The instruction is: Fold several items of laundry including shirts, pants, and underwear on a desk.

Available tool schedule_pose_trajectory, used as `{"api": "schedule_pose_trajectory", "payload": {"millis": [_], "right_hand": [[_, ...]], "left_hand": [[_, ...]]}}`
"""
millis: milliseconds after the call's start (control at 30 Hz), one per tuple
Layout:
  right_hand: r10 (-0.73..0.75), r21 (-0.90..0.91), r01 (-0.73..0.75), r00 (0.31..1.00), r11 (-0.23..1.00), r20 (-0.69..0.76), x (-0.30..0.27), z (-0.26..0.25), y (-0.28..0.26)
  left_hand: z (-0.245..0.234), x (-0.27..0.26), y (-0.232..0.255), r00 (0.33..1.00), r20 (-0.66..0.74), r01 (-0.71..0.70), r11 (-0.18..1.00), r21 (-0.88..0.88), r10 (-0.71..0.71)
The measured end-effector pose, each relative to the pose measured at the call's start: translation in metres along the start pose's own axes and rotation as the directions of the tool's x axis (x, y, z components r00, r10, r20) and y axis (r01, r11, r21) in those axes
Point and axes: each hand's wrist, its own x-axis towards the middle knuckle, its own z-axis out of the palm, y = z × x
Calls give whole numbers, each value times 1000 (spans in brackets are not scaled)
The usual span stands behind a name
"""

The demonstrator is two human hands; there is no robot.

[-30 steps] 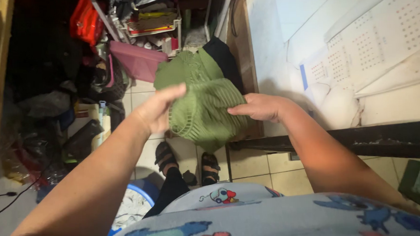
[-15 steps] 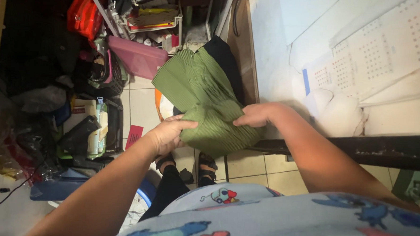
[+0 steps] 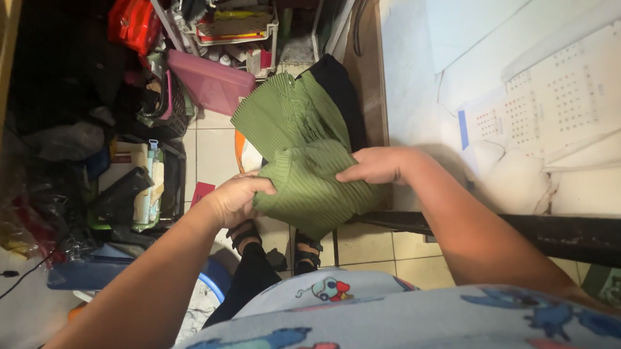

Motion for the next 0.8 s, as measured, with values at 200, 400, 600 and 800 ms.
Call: {"api": "schedule_pose_trajectory", "payload": {"millis": [200,400,600,800], "right_hand": [[1,74,3,999,997,-50,-3,6,-21],[-32,171,33,999,985,-5,0,2,-14],[-43,243,63,995,968,-87,-14,-3,-30],[-62,351,120,983,929,-172,-13,-14,-31]], "left_hand": [[-8,-11,-7,986,142,-70,987,-142,91],[-4,7,-50,972,163,169,985,22,-170],[22,13,-55,955,180,227,972,58,-234],[0,79,-52,962,-50,-261,956,130,270]]}}
